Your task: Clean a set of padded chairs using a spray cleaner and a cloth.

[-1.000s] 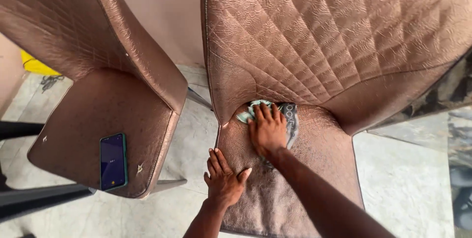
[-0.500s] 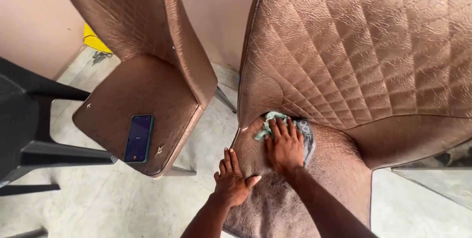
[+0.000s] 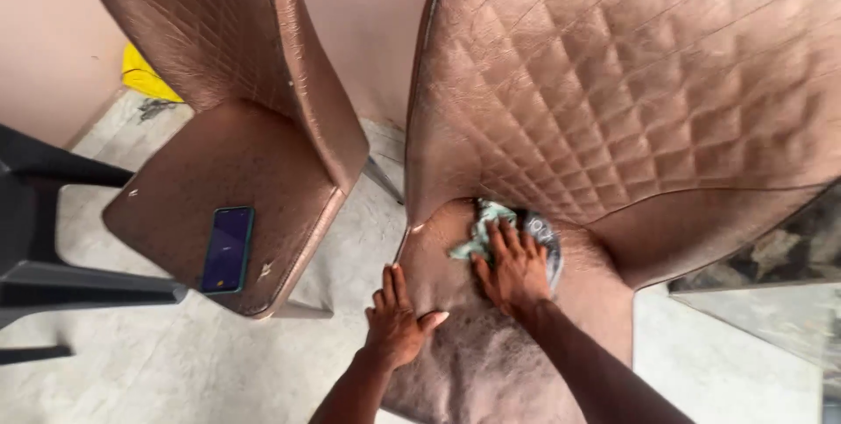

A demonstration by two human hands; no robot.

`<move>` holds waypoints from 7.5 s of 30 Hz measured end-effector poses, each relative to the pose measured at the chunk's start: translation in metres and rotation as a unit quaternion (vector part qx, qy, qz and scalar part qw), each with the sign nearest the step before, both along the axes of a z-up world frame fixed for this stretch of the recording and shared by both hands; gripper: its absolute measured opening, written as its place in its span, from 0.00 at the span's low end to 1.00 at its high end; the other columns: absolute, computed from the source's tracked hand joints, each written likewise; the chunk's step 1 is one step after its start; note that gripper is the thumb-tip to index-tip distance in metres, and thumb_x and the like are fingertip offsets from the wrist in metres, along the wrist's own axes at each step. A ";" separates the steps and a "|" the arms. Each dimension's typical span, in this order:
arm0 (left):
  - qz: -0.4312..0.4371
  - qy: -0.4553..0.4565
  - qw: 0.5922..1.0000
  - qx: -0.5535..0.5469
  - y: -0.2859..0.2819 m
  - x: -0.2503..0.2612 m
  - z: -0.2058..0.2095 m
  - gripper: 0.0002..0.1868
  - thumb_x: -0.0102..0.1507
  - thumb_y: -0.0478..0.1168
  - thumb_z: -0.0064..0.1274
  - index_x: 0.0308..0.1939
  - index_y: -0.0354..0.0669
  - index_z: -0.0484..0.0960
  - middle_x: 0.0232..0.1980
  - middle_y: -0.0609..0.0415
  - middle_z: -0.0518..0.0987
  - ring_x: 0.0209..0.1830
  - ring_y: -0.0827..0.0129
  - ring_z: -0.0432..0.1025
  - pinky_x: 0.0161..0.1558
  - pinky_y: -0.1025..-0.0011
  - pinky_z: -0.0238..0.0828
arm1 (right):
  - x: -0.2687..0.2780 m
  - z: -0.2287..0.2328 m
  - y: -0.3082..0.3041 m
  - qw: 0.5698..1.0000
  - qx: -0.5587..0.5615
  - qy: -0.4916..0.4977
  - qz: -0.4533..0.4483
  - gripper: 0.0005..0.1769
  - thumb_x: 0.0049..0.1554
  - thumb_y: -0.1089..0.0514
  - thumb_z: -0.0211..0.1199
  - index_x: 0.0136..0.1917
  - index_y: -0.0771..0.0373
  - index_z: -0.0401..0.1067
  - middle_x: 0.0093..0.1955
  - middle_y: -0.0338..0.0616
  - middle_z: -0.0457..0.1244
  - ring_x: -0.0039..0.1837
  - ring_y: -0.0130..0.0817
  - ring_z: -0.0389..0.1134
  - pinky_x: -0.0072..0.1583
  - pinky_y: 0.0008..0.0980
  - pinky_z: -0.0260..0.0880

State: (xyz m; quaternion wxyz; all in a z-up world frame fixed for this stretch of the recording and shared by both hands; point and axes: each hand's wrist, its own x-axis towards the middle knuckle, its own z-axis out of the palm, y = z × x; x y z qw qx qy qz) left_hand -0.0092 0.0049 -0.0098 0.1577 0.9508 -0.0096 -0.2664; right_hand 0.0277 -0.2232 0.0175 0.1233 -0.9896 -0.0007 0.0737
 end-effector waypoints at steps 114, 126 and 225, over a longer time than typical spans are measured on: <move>-0.178 -0.150 0.971 0.046 -0.170 0.266 0.451 0.11 0.66 0.35 0.49 0.49 0.41 0.83 0.53 0.41 0.81 0.56 0.49 0.77 0.56 0.56 0.76 | 0.143 0.457 -0.073 0.999 -0.028 0.005 -0.027 0.41 0.64 0.32 0.43 0.80 0.59 0.49 0.77 0.57 0.51 0.79 0.59 0.46 0.75 0.69 0.37; -0.186 -0.156 0.966 0.088 -0.169 0.278 0.423 0.11 0.64 0.32 0.50 0.47 0.41 0.85 0.52 0.42 0.82 0.55 0.50 0.78 0.57 0.58 0.77 | 0.092 0.386 -0.191 0.965 0.078 -0.093 -0.232 0.33 0.68 0.38 0.37 0.72 0.64 0.62 0.68 0.54 0.62 0.71 0.50 0.59 0.73 0.54 0.55; -0.428 -0.338 0.826 0.141 -0.315 0.194 0.411 0.64 0.51 0.63 0.67 0.78 0.33 0.48 0.61 0.46 0.68 0.65 0.56 0.61 0.64 0.38 0.52 | 0.066 0.176 -0.154 -0.033 0.714 -0.329 -0.617 0.30 0.67 0.37 0.39 0.66 0.61 0.67 0.72 0.55 0.61 0.72 0.53 0.62 0.75 0.55 0.57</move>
